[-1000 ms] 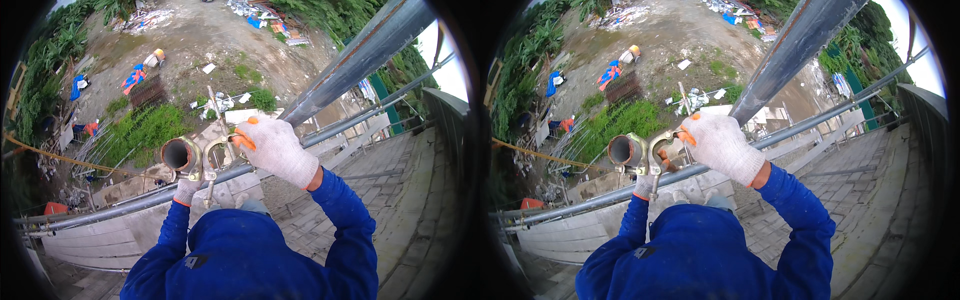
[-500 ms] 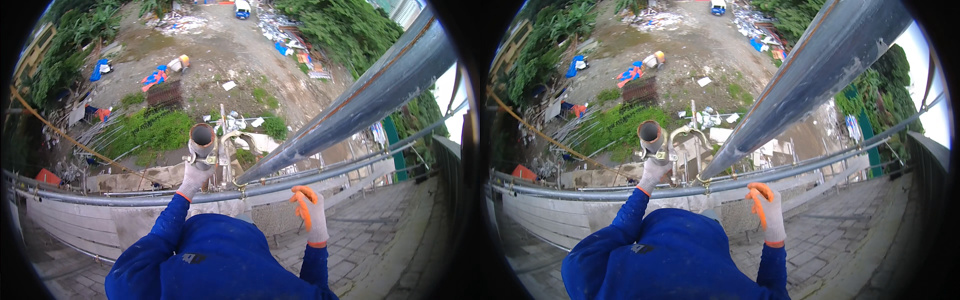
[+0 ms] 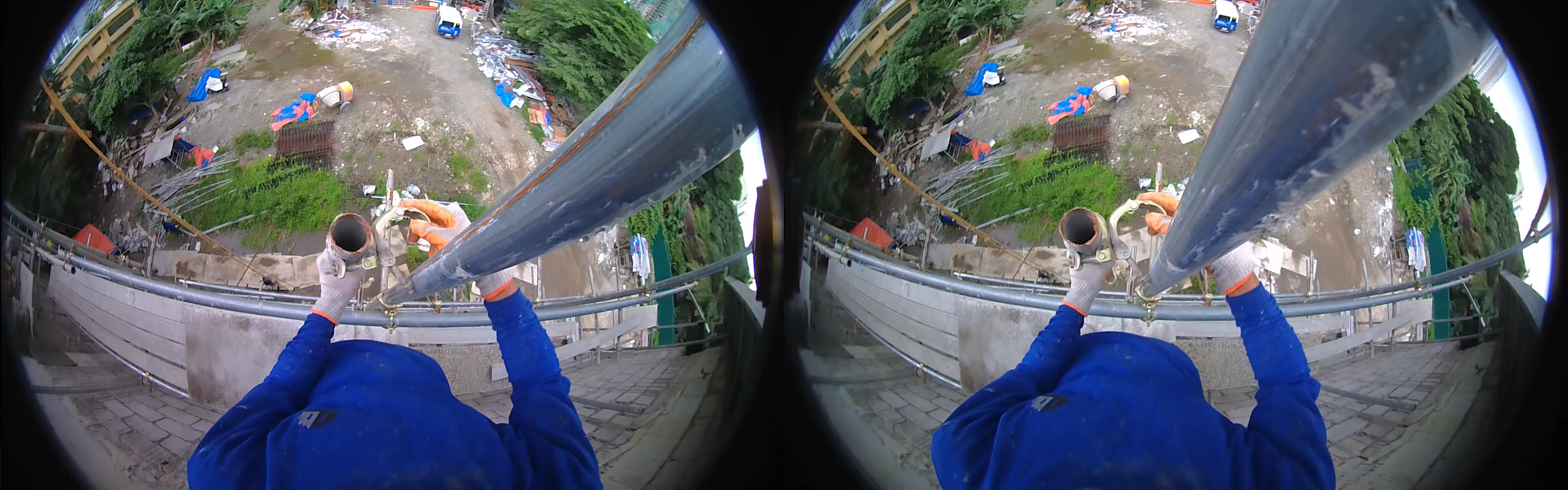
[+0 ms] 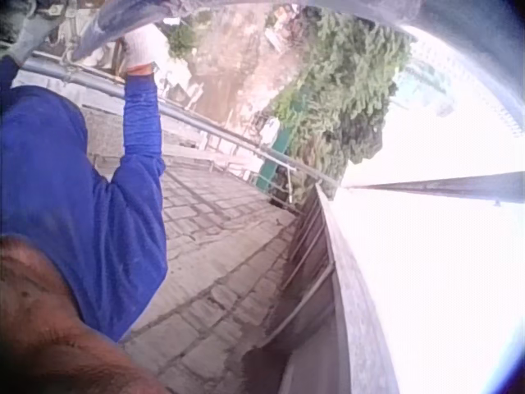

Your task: The person assembles scaffolding by connecting metal poles with clamps and tightening them. They then use a crowbar to pry and remove sections of a concrete wall while standing on the scaffolding platform.

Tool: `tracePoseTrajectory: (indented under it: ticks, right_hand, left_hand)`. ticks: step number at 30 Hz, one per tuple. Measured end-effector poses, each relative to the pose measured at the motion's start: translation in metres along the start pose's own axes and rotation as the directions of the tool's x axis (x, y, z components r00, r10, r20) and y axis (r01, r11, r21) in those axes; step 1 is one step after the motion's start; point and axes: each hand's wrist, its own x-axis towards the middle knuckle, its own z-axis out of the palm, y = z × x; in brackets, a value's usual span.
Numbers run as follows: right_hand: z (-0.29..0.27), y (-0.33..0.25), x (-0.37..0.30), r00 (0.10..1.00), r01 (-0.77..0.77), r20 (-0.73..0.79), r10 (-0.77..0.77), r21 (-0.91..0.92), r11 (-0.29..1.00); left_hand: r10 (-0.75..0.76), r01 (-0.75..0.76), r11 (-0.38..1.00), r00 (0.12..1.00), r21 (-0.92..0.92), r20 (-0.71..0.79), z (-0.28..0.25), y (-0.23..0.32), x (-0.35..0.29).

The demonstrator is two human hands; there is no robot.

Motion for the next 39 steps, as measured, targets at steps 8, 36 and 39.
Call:
tracePoseTrajectory:
  ticks: [8, 36, 39]
  right_hand:
    - [-0.039, -0.004, -0.013, 0.951, 0.137, 0.305, -0.054, -0.255, 0.957]
    - [0.026, 0.048, -0.177, 0.952, -0.045, -0.243, 0.187, 0.492, 0.869]
    - [0.035, 0.060, -0.167, 0.925, -0.039, -0.313, 0.216, 0.488, 0.872]
  left_hand:
    - [-0.280, 0.311, 0.529, 0.942, -0.790, 0.183, 0.030, -0.017, -0.054]
    - [0.043, 0.376, 0.499, 0.889, -0.781, 0.455, 0.005, 0.113, -0.082]
    - [-0.245, 0.580, 0.246, 0.813, -0.777, 0.529, 0.013, 0.107, -0.093]
